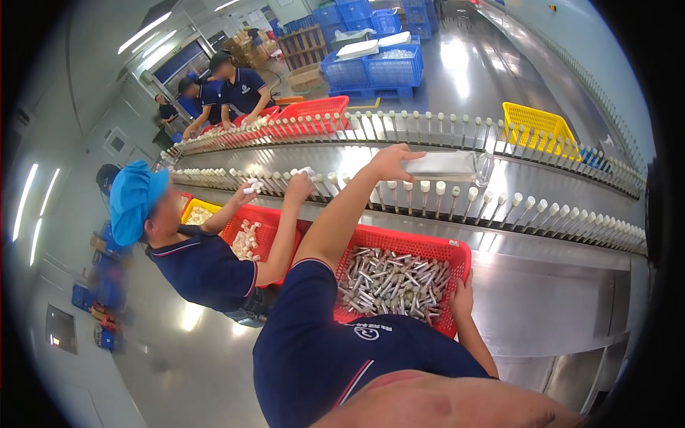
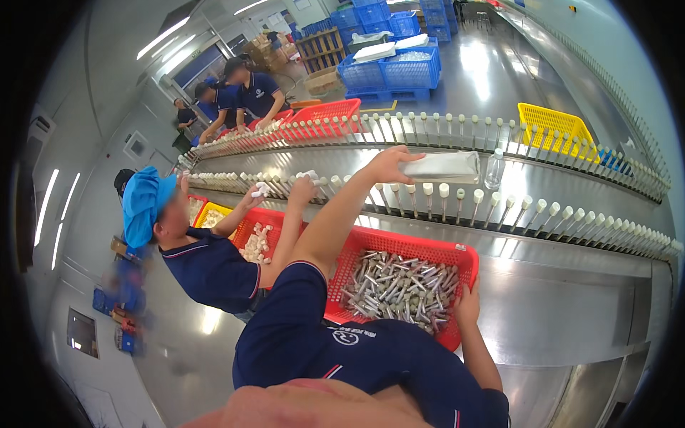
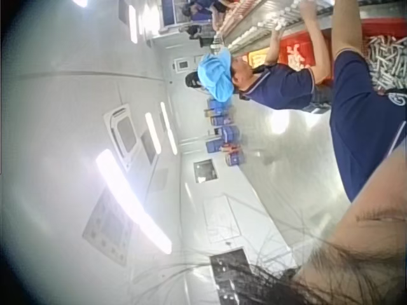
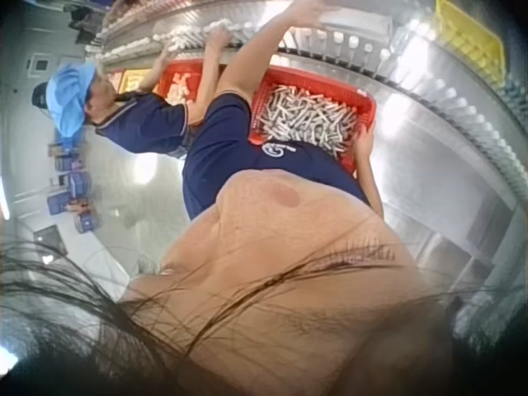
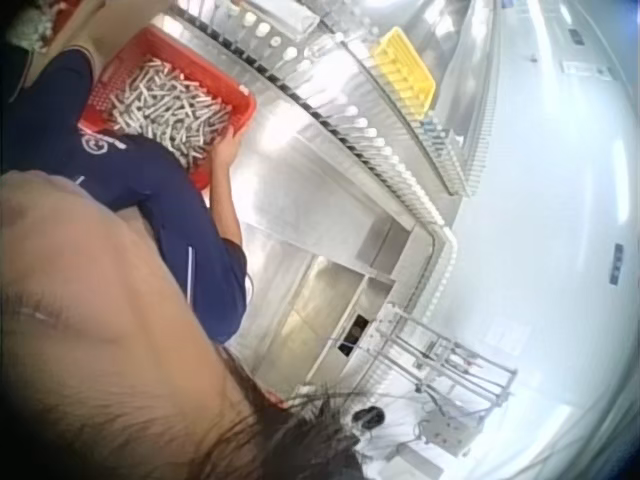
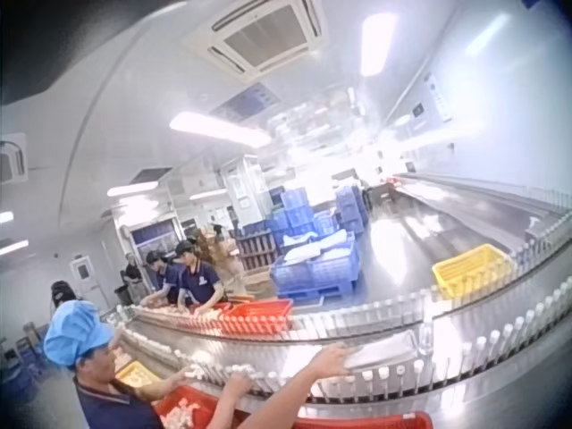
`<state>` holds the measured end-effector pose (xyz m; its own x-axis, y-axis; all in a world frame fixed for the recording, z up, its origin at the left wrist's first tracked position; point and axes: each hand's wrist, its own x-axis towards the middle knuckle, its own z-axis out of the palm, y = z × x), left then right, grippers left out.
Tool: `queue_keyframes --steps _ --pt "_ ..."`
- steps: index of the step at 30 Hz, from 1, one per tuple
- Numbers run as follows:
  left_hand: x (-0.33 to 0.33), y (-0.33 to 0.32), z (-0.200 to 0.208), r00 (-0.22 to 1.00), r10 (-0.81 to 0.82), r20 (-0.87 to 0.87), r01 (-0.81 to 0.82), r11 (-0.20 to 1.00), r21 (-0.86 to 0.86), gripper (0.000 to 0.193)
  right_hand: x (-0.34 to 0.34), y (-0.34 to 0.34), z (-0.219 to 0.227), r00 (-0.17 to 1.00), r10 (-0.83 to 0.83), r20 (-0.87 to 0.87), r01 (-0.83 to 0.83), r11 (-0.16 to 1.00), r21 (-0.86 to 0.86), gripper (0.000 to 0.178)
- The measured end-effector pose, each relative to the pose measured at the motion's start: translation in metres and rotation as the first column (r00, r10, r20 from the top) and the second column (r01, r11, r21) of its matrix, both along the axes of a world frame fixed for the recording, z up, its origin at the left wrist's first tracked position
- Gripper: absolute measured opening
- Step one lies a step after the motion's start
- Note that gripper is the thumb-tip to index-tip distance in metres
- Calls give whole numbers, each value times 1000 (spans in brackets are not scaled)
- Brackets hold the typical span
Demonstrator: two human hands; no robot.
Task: The person assembles components by picking up white caps and metal tubes from red baskets and fitting them onto the ends of rods on a conveyor belt. The person also handles a white rectangular object, moving it along the conveyor surface.
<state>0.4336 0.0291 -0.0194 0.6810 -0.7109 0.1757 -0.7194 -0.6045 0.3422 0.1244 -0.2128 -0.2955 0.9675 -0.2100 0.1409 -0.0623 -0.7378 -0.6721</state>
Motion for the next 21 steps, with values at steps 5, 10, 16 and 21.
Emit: queue_keyframes --steps 5,10,16,21 --pt "3 12 -36 995 89 -47 -82 988 128 77 2 2 12 999 10 -47 -12 999 -35 37" --pt "6 7 -14 998 60 -8 -58 985 160 77 -1 3 14 994 -11 -105 5 998 -60 37" --pt "13 13 -13 998 53 -40 -53 999 13 77 2 2 12 992 -5 -129 1 999 -35 39" --pt "20 23 -59 999 40 0 -40 996 86 81 4 4 8 993 -3 -119 -2 999 -44 40"
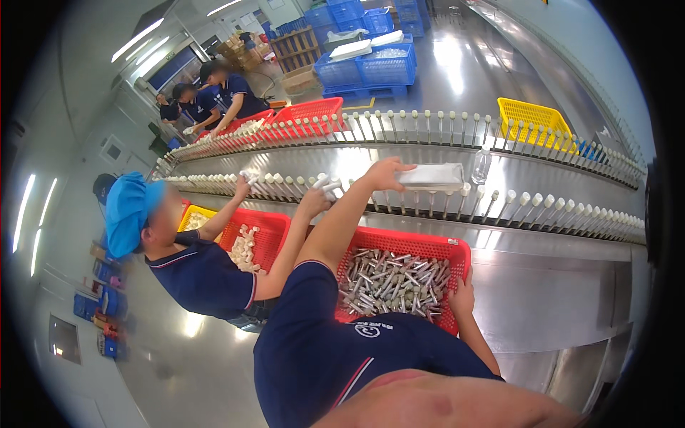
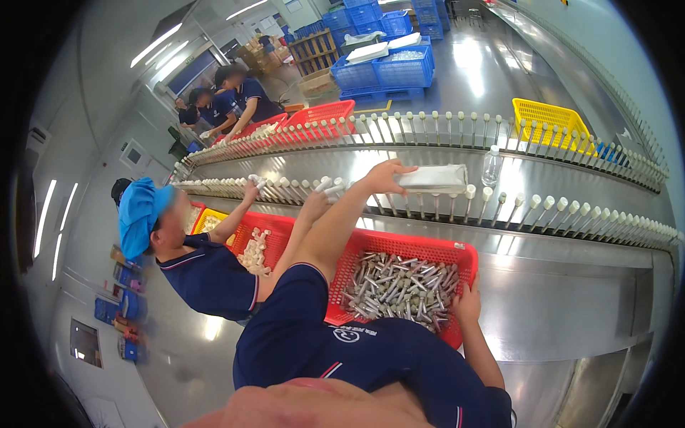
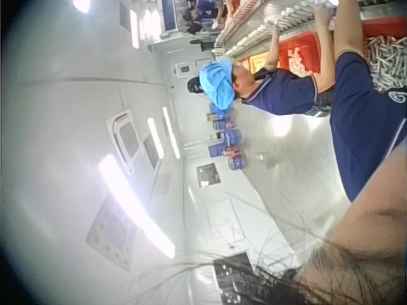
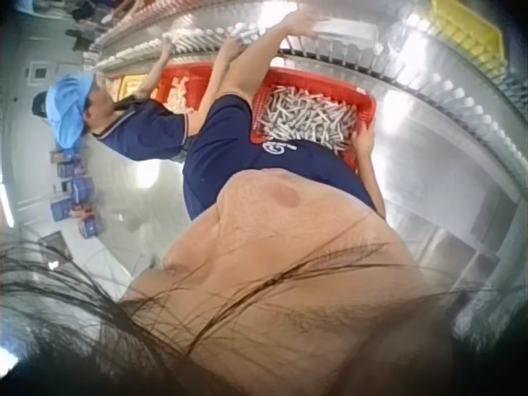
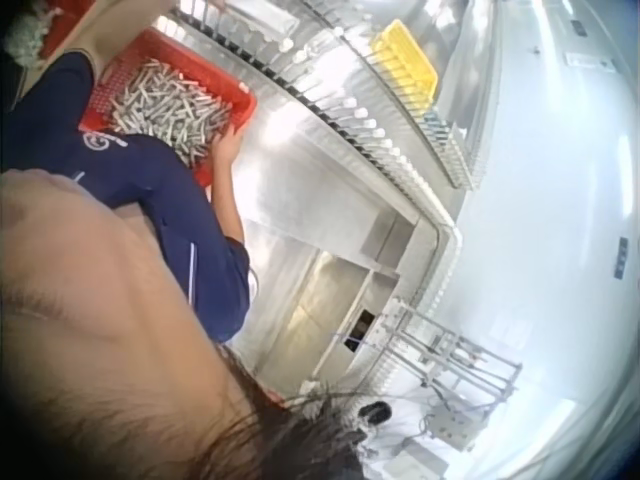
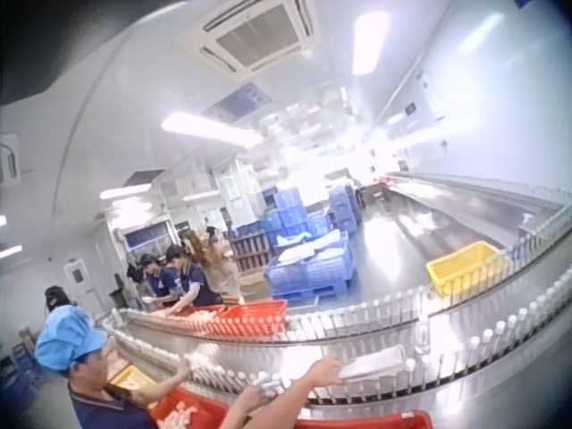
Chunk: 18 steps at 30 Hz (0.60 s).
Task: The person assembles components by picking up white caps and metal tubes from red baskets and fitting them onto the ends of rods on a conveyor belt. The person also handles a white rectangular object, moving it along the conveyor surface.
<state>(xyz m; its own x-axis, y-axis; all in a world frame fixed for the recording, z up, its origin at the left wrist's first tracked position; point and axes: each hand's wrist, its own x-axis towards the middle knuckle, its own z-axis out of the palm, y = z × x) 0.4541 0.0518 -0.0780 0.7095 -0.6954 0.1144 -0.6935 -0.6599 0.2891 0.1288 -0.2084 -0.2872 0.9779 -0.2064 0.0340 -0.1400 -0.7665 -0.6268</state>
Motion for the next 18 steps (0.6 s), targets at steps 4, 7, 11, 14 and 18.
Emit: queue_keyframes --steps 4,7,11,14,18 --pt "-13 -20 43 999 21 -38 -20 999 32 78 -4 -1 -1 1000 -10 -2 10 998 -62 36" --pt "-5 -17 49 1000 -26 4 26 999 -43 80 -5 -1 -1 1000 -5 28 6 998 -63 36" --pt "-11 -12 17 995 12 -100 -16 999 -42 79 -5 0 -4 1000 -12 28 14 998 -64 37" --pt "-11 -13 9 992 12 -125 -15 1000 -22 77 -4 -2 -3 999 -14 42 16 999 -49 38" --pt "-16 -23 34 996 -19 -86 18 1000 -11 76 -5 -3 -4 1000 -25 -2 25 999 -29 40"
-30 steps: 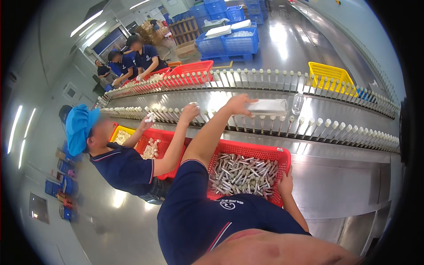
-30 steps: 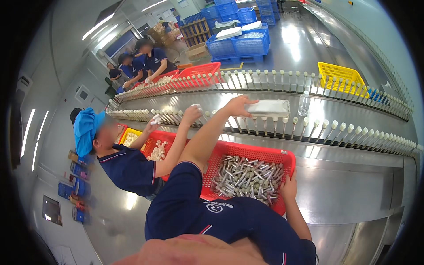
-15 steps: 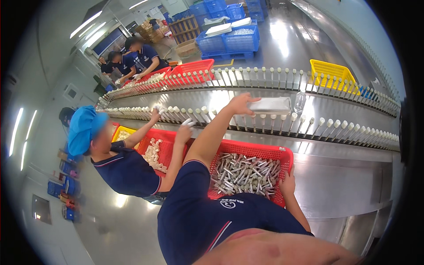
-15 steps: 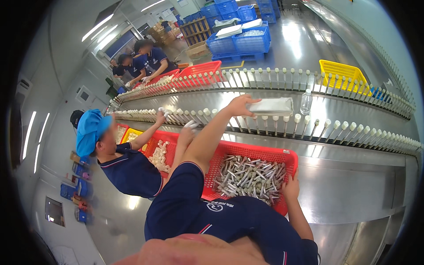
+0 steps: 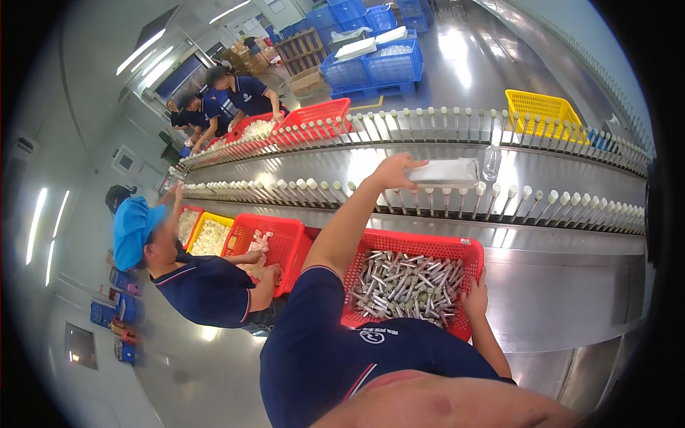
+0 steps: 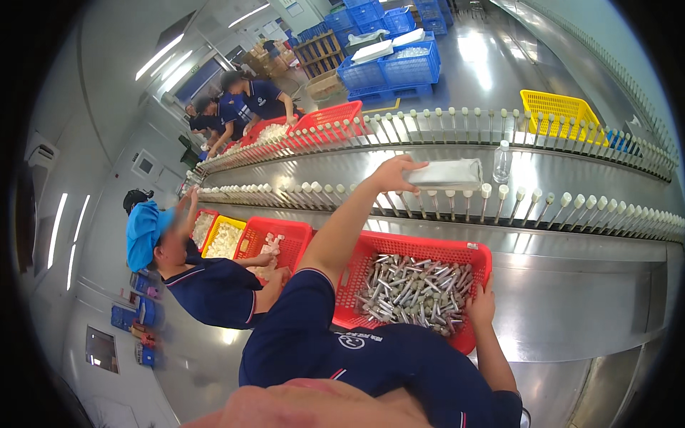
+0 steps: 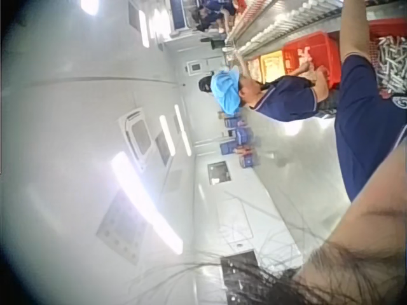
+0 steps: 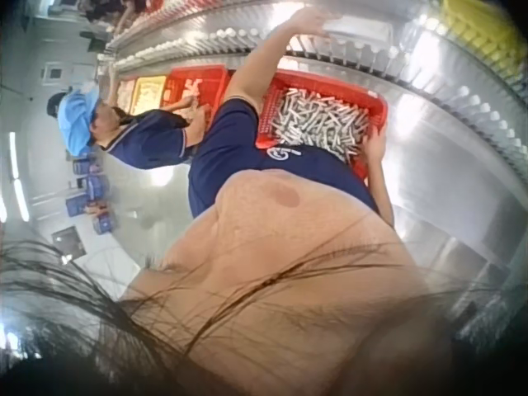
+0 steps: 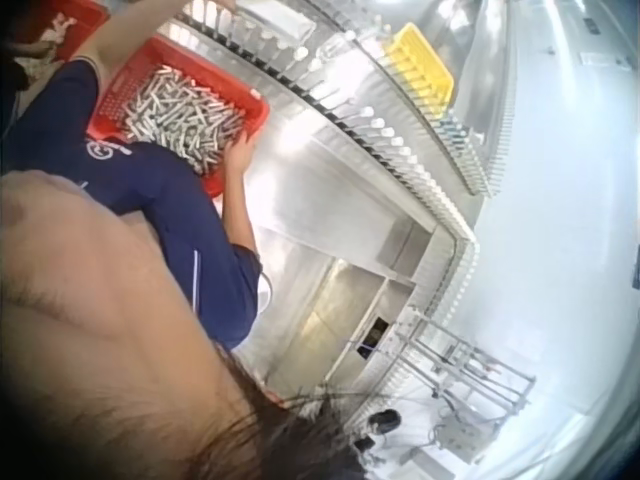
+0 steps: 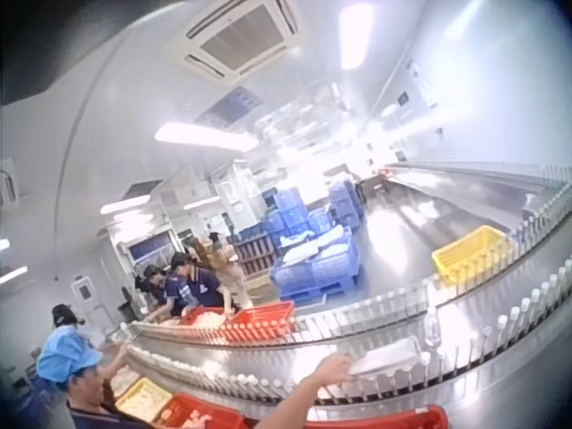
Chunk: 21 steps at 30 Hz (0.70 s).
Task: The person assembles components by picking up white caps and metal tubes from red baskets and fitting them onto the ends of rods on a conveyor belt. The person also handles a white rectangular object, moving it along the conveyor surface.
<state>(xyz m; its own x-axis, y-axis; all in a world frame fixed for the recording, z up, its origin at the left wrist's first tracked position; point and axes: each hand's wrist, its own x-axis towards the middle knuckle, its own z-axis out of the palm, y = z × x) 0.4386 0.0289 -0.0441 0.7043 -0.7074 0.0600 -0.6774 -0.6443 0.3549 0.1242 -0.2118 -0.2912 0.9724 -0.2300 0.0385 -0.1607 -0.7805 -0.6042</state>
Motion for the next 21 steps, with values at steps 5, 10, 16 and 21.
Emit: queue_keyframes --steps 5,10,16,21 --pt "2 13 -4 998 65 -24 -65 998 -18 77 5 0 -7 1000 10 17 -10 1000 22 41" --pt "1 10 -22 997 -2 71 1 1000 12 74 0 -2 -10 997 18 73 -17 1000 -11 39" --pt "-2 1 25 998 -7 61 7 1000 7 74 0 -1 -6 994 24 110 -23 1000 -13 37" --pt "5 18 -9 996 -29 84 30 999 -10 76 1 1 3 997 22 70 -20 999 -30 36"
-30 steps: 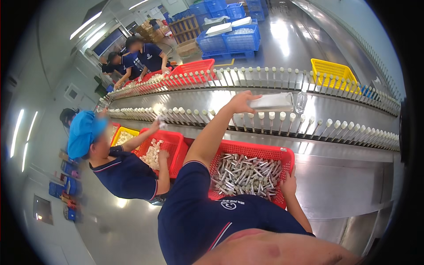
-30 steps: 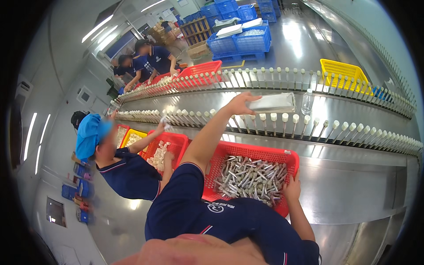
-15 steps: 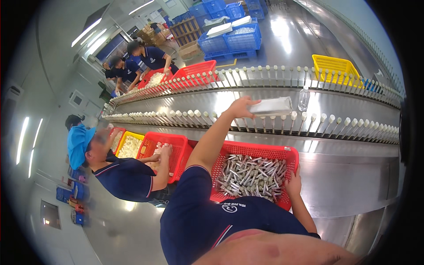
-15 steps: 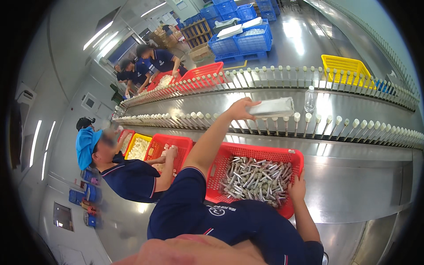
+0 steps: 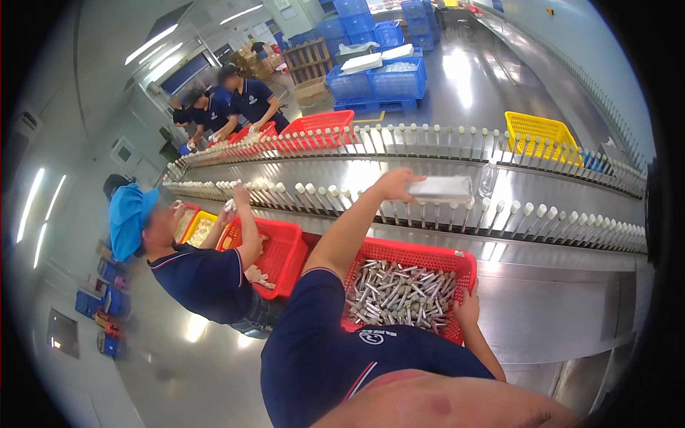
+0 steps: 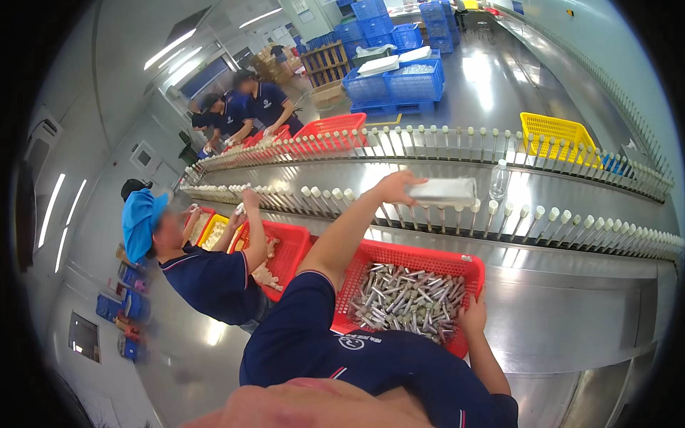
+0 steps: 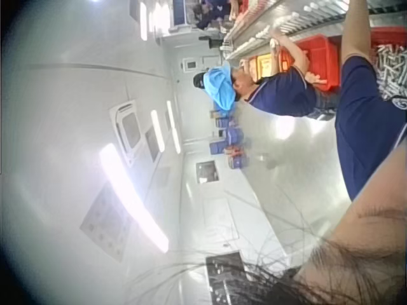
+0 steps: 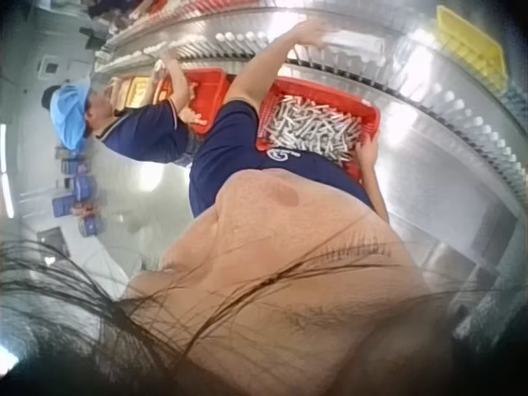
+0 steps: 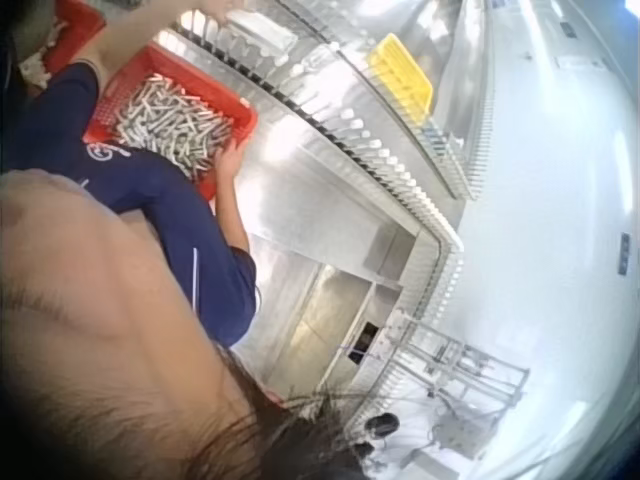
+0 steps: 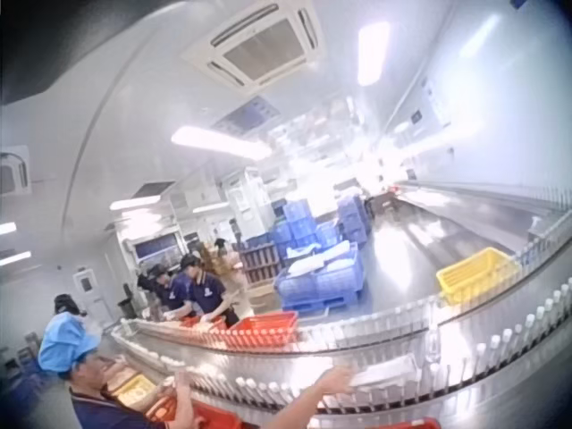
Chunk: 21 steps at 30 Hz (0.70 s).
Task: The person assembles components by picking up white caps and metal tubes from red baskets and fitting them onto the ends of rods on a conveyor belt. The person also handles a white rectangular object, moving it along the conveyor surface.
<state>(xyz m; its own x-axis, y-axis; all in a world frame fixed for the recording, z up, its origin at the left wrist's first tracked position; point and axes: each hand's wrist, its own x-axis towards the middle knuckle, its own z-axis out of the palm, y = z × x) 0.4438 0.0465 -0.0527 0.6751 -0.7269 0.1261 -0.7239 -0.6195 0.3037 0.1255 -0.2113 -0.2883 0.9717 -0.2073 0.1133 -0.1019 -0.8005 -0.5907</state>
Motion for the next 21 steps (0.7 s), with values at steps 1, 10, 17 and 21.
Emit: queue_keyframes --steps 1,10,17,21 --pt "-3 -1 -3 996 52 -72 -48 997 67 78 0 0 1 1000 -2 -7 2 1000 -5 36" --pt "6 -1 23 1000 0 5 0 1000 -26 77 -2 1 4 1000 -19 -25 20 999 34 39" --pt "2 16 -23 984 96 -149 -97 995 0 83 0 0 10 999 -35 -3 35 997 69 38" --pt "-4 -5 6 992 43 -119 -47 998 -30 81 -5 -5 1 1000 -11 -19 12 998 65 39"
